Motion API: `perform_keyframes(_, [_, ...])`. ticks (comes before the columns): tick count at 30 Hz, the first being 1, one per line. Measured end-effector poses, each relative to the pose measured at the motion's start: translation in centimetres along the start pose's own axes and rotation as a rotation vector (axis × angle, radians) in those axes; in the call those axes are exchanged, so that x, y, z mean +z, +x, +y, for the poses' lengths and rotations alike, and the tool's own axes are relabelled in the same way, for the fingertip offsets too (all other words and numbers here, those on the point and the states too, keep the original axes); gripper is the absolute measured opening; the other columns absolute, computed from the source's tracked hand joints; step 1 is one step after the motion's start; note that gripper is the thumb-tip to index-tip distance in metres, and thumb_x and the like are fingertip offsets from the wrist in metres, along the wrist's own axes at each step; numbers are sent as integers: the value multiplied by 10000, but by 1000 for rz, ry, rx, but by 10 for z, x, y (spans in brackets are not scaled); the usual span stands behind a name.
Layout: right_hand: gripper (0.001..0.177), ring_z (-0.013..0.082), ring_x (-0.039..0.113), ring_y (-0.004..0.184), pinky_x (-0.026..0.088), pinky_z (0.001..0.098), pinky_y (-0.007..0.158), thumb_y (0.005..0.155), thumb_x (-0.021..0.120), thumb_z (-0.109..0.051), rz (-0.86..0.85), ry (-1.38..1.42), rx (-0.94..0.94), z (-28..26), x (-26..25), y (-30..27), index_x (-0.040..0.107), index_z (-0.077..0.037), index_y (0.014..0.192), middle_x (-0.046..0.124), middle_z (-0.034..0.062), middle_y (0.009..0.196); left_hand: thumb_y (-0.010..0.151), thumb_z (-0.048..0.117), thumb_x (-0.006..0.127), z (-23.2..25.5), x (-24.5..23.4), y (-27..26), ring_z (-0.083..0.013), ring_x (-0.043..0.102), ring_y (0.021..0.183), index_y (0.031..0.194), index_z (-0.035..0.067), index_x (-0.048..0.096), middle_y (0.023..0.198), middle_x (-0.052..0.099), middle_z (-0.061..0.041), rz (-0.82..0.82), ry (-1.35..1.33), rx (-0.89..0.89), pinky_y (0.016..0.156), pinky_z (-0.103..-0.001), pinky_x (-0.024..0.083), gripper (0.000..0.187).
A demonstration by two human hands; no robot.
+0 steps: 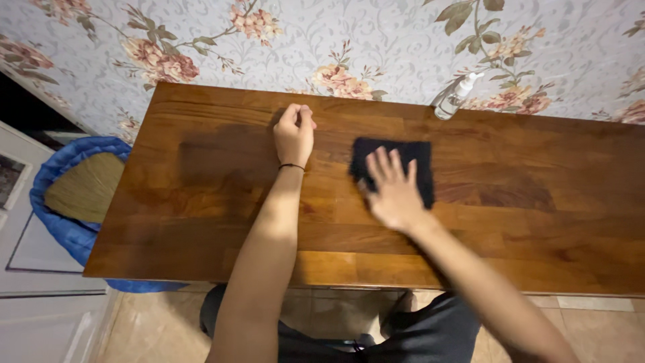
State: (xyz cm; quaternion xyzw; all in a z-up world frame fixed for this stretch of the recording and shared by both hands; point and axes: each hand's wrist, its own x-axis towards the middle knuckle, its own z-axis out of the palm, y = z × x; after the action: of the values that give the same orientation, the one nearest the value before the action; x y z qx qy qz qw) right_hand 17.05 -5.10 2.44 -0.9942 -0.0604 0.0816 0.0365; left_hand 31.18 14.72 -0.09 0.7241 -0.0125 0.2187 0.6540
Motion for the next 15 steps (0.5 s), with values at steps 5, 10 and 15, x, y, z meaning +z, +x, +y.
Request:
perform_keyframes(5, [747, 389, -39, 1538, -49, 629, 1180, 1011, 339, -459, 25, -42, -261, -78, 3, -83, 145, -19, 1583, 30, 193, 1675, 1011, 218, 611, 0, -1, -2, -104, 657, 605, 867, 26, 669, 659, 701, -26, -9, -42, 52, 584, -273, 490, 247])
perform_keyframes(10, [873, 444, 24, 1558, -31, 695, 1182, 806, 551, -336, 79, 68, -516, -115, 9, -166, 253, 19, 1545, 125, 249, 1635, 1025, 221, 597, 0, -3, -3, -99, 635, 594, 875, 22, 672, 652, 693, -27, -32, 0, 27, 578, -269, 477, 260])
perform_keyframes(15, [603, 333, 248, 1593, 91, 540, 1279, 1014, 517, -344, 18, 614, -392, -86, 33, -172, 461, -40, 1532, 442, 141, 1644, 1043, 225, 576, -10, -2, -2, -100, 636, 613, 882, 25, 679, 664, 698, -30, -35, -71, 70, 593, -266, 482, 277])
